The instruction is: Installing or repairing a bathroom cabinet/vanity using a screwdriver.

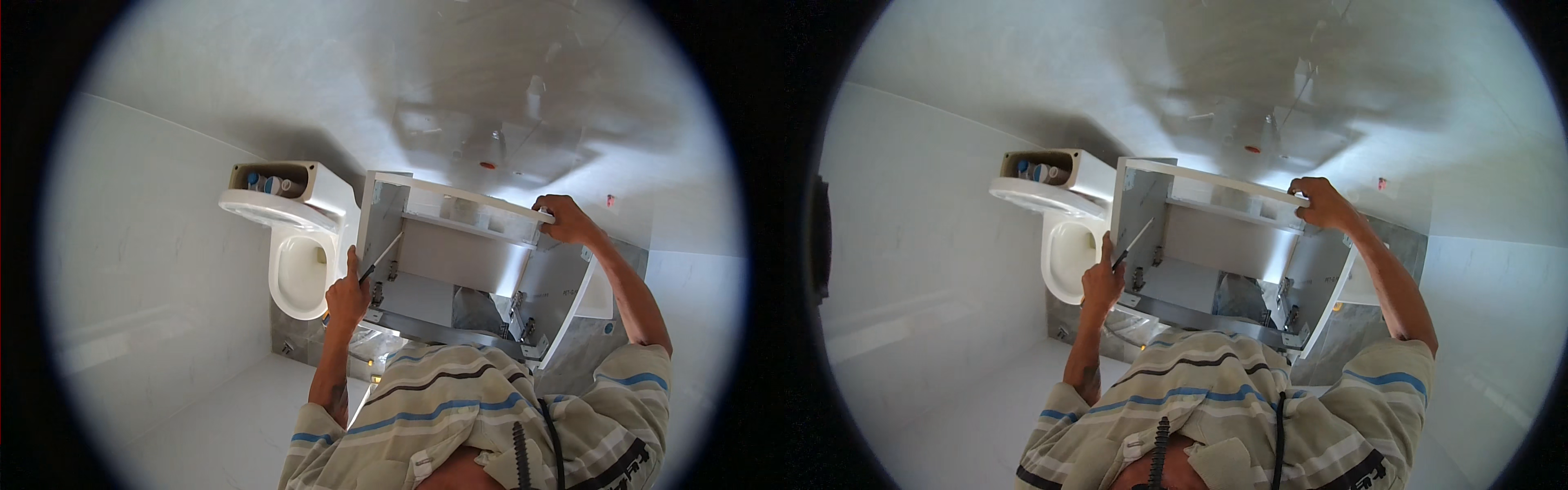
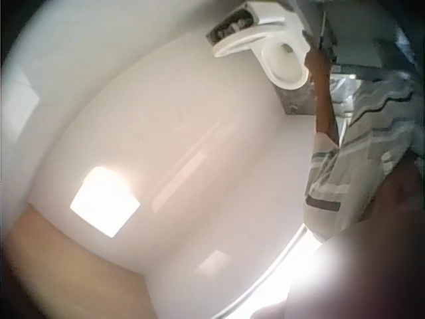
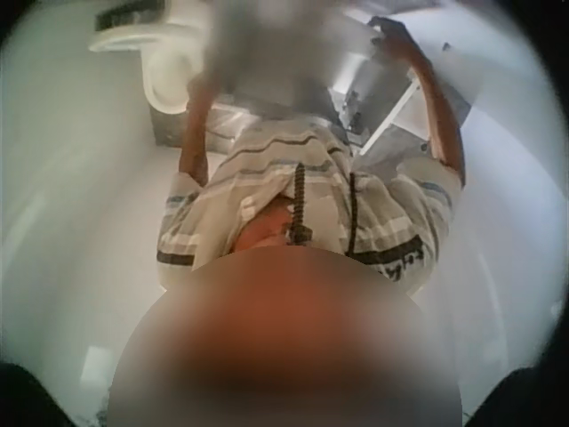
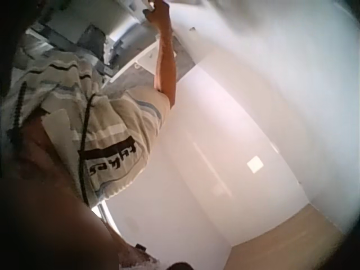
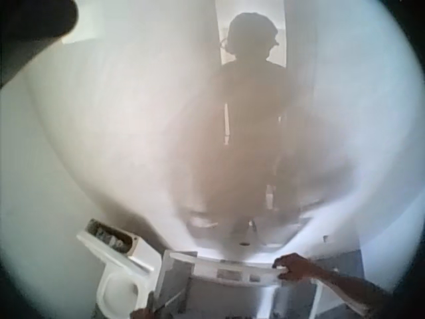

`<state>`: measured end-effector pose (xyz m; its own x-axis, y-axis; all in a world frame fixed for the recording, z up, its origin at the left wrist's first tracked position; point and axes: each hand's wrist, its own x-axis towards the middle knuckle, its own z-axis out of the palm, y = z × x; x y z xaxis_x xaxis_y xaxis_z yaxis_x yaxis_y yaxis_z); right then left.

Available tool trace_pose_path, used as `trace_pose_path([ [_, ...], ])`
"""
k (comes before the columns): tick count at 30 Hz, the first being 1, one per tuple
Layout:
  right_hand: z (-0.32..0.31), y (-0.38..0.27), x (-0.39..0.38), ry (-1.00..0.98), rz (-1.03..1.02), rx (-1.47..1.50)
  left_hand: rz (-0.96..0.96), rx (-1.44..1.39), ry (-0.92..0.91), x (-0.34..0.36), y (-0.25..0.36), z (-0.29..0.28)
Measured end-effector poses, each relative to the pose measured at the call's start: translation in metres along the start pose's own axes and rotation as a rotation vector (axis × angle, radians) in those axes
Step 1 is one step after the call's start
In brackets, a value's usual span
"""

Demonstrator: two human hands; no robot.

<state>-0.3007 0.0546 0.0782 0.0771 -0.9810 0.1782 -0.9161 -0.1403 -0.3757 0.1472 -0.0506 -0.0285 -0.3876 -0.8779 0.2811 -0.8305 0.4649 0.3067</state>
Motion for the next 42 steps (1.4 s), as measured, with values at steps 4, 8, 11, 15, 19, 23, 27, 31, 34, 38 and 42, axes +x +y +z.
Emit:
trace_pose_path([
  [4,-0.004,-0.015,-0.003,0.000,0.083,-0.006,-0.002,-0.028,-0.015,-0.002,0.003,-0.009],
  [8,-0.004,-0.016,-0.008,0.024,0.137,0.016,-0.010,-0.030,-0.038,-0.002,0.003,-0.011],
  [11,-0.001,-0.019,-0.006,0.016,0.159,0.007,-0.018,-0.057,-0.051,-0.002,-0.002,-0.010],
  [15,0.004,-0.013,-0.002,0.014,0.183,0.042,0.007,-0.058,-0.057,0.003,-0.003,-0.016],
  [19,0.010,-0.004,-0.003,0.032,0.139,0.049,0.029,-0.021,-0.091,0.016,-0.001,-0.023],
  [23,0.016,-0.005,0.004,0.181,0.021,-0.131,0.052,-0.002,-0.103,0.020,-0.006,-0.025],
  [27,0.015,-0.016,-0.001,0.212,0.149,-0.308,0.051,0.024,-0.172,0.031,0.006,-0.044],
  [31,0.025,-0.026,0.002,0.288,0.213,-0.518,0.066,-0.008,-0.147,0.033,-0.004,-0.035],
  [34,0.036,-0.015,0.002,0.343,0.245,-0.557,0.082,-0.048,-0.201,0.045,-0.007,-0.032],
  [38,0.049,-0.018,0.011,0.445,0.281,-0.582,0.113,-0.055,-0.200,0.051,-0.016,-0.033],
  [42,0.060,-0.016,0.003,0.580,0.299,-0.611,0.132,-0.023,-0.209,0.060,-0.015,-0.022],
])
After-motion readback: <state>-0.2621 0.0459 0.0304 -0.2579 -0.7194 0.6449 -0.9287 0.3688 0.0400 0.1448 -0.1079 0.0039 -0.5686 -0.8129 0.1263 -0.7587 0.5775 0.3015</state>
